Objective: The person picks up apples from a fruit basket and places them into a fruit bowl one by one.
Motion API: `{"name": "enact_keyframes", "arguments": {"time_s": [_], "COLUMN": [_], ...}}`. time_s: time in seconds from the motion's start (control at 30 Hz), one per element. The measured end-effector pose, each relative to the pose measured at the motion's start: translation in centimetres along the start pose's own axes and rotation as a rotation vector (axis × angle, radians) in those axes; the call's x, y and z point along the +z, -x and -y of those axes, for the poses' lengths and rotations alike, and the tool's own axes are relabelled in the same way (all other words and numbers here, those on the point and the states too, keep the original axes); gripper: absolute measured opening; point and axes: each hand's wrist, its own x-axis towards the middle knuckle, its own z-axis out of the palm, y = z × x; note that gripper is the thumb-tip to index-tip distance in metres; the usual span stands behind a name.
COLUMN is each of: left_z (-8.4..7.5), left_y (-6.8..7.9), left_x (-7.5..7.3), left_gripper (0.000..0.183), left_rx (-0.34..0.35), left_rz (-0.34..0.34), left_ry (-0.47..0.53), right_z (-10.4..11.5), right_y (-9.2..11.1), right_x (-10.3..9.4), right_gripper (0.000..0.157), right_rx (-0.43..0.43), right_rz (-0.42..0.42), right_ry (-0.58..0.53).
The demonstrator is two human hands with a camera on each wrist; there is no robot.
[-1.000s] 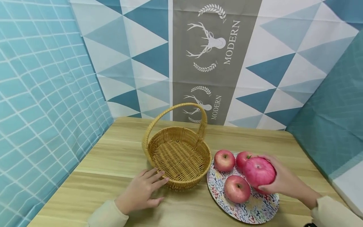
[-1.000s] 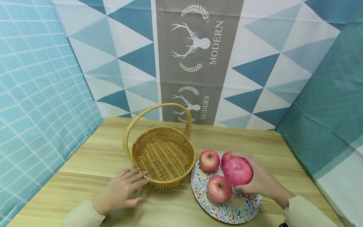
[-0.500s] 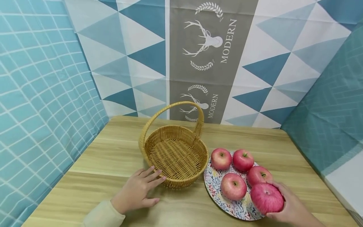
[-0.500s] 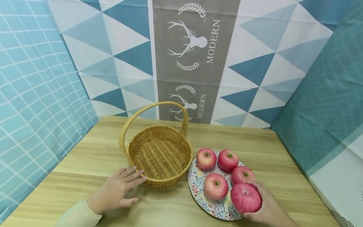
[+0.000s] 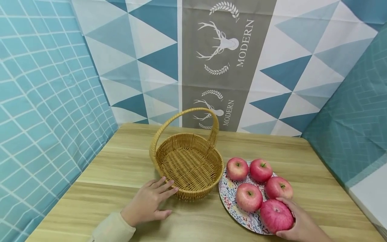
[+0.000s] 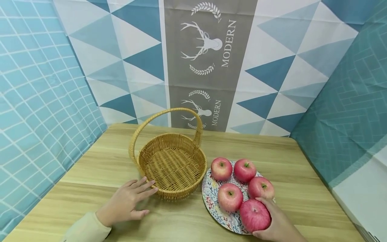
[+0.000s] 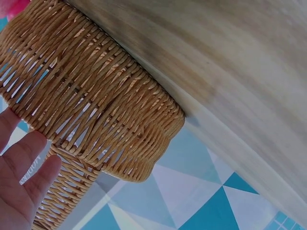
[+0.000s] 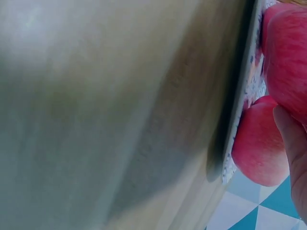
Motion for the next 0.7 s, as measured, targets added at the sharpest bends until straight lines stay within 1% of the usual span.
{"name": "enact_keyframes", "arguments": {"time_s": [0.07,0.2,0.27,0.33,0.47,0.5,0.53,0.57,0.6,0.7], "left_z": [0.0,0.0,0.1,0.1,0.3,0.3,0.4,0.4,0.5,0.7], "left_y": [0.1,0.3,0.3,0.4,0.4,0.4,0.4,0.3,0.3,0.2], "left_x": [0.0,0.0,0.0,0.0,0.0,0.0,0.0,-0.1,-0.1,-0.4], "left_gripper": [0.053,0.053,0.054,0.054,0.054,0.053,0.053,0.053,0.053,0.053], "left_rx": [0.000,-0.001,0.000,0.000,-0.001,0.000,0.002,0.004,0.006,0.022], "left_rz": [0.004,0.004,0.003,0.003,0.004,0.006,0.008,0.013,0.020,0.051], "left_ry": [-0.002,-0.009,-0.012,-0.016,-0.024,-0.025,-0.025,-0.028,-0.033,-0.049], "right_z": [0.0,-0.1,-0.4,-0.8,-1.6,-1.7,-1.7,-1.7,-1.6,-0.8], "right_y": [0.1,0.1,0.1,0.2,0.3,0.4,0.3,0.3,0.3,0.1], "right_x": [0.3,0.6,0.5,0.3,-0.3,-0.5,-0.7,-0.8,-1.1,-2.0], "right_gripper": [0.088,0.085,0.088,0.088,0.089,0.088,0.086,0.085,0.083,0.079], "right_rx": [0.030,0.150,0.167,0.146,0.018,-0.011,-0.012,-0.004,0.029,0.152], "right_rz": [0.012,0.093,0.130,0.146,0.150,0.141,0.152,0.165,0.193,0.259], "right_ry": [0.018,0.036,0.029,0.009,-0.043,-0.040,-0.048,-0.048,-0.052,0.033]}}
